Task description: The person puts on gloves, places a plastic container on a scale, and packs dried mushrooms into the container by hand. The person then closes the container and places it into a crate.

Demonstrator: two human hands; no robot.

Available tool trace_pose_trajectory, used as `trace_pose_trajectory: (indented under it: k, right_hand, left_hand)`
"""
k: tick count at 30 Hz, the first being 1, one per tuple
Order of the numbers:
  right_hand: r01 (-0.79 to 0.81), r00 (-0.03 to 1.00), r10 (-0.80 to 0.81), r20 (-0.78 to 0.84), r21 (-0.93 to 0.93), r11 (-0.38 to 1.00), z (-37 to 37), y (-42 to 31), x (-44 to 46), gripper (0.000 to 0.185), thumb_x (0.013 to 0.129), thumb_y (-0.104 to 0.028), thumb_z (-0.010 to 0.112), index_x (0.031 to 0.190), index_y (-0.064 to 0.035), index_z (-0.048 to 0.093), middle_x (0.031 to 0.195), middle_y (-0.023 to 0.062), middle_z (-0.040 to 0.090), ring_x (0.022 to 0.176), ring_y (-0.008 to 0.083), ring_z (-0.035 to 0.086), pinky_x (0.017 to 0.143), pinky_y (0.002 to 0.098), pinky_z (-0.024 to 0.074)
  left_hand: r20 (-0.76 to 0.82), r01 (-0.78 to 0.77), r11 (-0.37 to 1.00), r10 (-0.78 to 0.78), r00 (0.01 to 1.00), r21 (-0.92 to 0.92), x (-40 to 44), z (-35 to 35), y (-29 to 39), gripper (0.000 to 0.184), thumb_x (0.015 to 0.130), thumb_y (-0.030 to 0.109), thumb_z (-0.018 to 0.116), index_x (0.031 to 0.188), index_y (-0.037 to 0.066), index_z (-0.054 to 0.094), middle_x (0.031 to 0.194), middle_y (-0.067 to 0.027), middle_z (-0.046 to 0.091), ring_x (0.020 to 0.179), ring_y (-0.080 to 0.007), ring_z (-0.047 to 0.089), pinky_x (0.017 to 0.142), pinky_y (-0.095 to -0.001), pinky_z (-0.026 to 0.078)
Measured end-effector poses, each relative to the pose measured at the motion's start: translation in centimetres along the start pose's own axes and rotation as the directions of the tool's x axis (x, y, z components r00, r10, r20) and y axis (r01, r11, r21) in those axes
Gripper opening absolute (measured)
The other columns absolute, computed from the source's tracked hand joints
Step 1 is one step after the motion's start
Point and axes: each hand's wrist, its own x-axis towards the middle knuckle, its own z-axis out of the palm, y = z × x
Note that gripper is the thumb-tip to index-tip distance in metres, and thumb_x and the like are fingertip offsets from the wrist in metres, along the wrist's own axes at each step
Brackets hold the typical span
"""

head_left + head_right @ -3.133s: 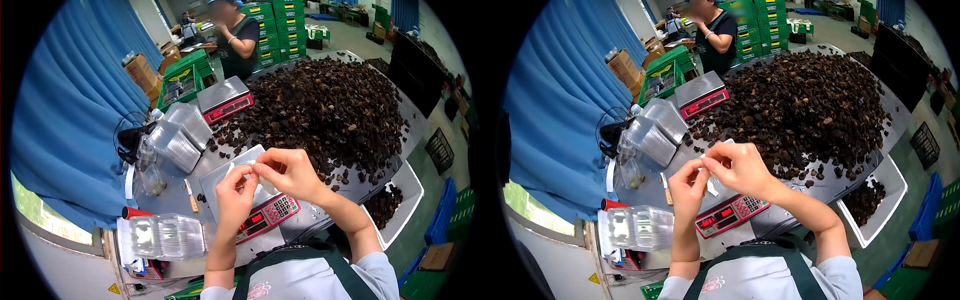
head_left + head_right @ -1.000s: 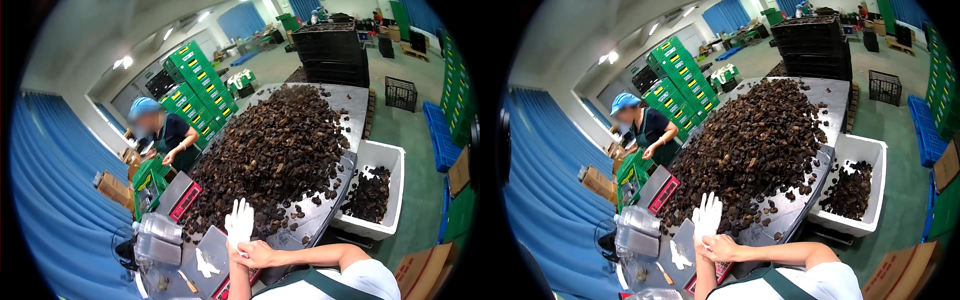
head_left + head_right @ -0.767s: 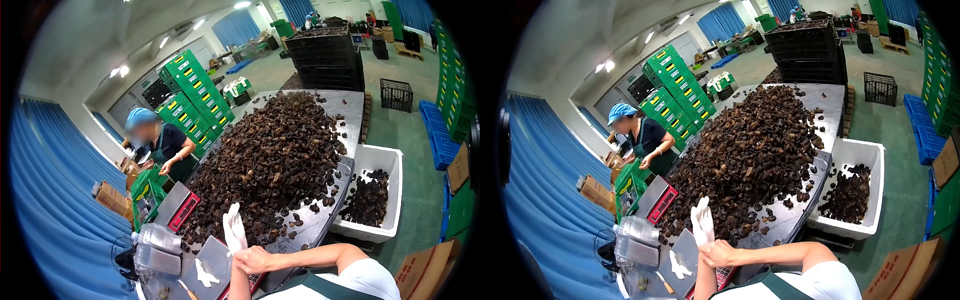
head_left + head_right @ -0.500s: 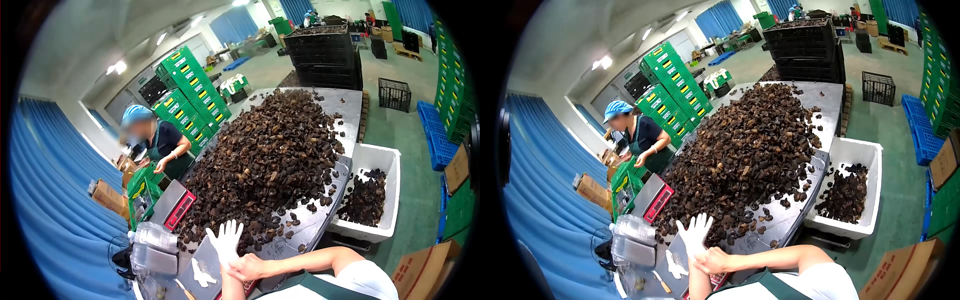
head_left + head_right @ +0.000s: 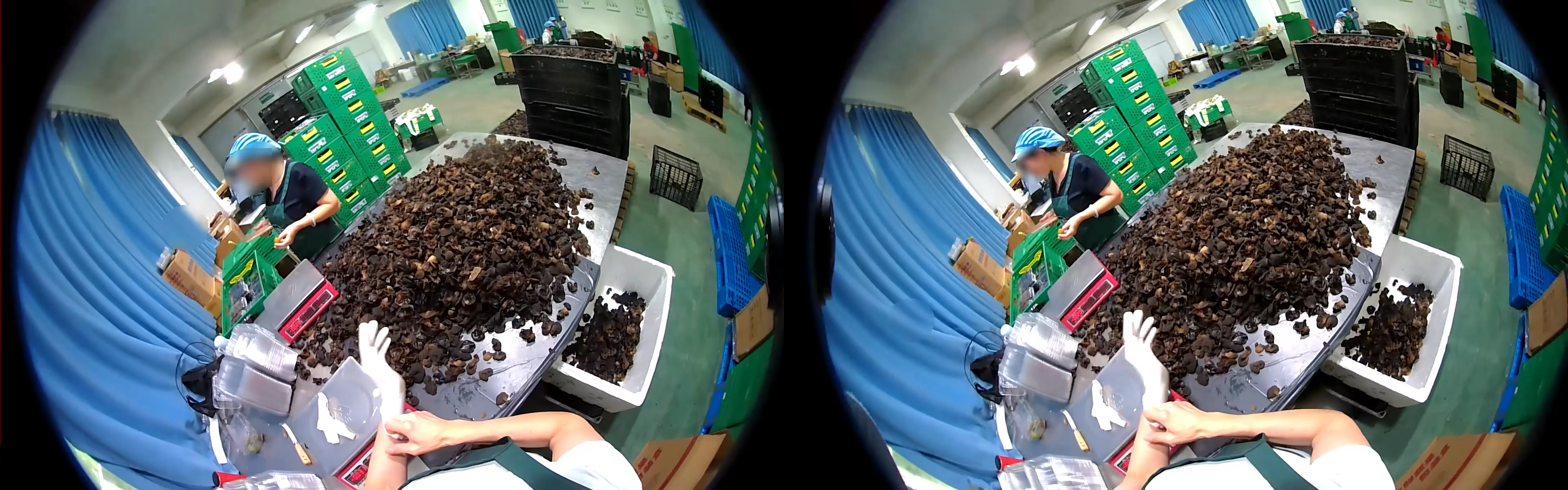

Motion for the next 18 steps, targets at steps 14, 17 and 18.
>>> trace_pose_trajectory:
  k: [14, 17, 18]
  right_hand:
    - [-0.018, 0.990, -0.010, 0.142, 0.194, 0.981, 4.3, 4.6, -3.3, 0.022, 0.082, -0.024, 0.063, 0.086, -0.0031, 0.061, 0.081, 0.0137, 0.065, 0.074, 0.0256, 0.064, 0.064, 0.0375, 0.0489]
    - [-0.044, 0.987, -0.001, 0.162, 0.276, 0.960, 4.1, 5.3, -3.6, 0.022, 0.082, -0.025, 0.063, 0.087, -0.0032, 0.061, 0.081, 0.0131, 0.065, 0.074, 0.0247, 0.064, 0.064, 0.0370, 0.0490]
    - [-0.065, 0.988, 0.023, 0.151, 0.273, 0.960, 3.8, 5.5, -3.6, 0.022, 0.082, -0.025, 0.063, 0.087, -0.0032, 0.061, 0.081, 0.0129, 0.065, 0.074, 0.0244, 0.064, 0.064, 0.0368, 0.0491]
  left_hand:
    - [0.124, -0.157, 0.367, 0.111, 0.986, 0.917, -4.6, -7.3, -2.7, 0.048, 0.095, 0.020, 0.050, 0.137, 0.000, 0.039, 0.140, -0.0220, 0.038, 0.132, -0.0350, 0.033, 0.109, -0.0431, 0.026]
    - [-0.153, -0.115, 0.929, 0.178, 0.972, 0.351, -4.6, -12.1, -4.9, 0.043, 0.093, 0.015, 0.054, 0.131, -0.002, 0.045, 0.132, -0.0186, 0.048, 0.119, -0.0223, 0.049, 0.096, -0.0359, 0.042]
    - [-0.184, -0.090, 0.904, 0.181, 0.966, 0.418, -4.9, -11.3, -4.0, 0.042, 0.093, 0.015, 0.054, 0.130, -0.002, 0.046, 0.131, -0.0184, 0.049, 0.118, -0.0224, 0.049, 0.096, -0.0357, 0.042]
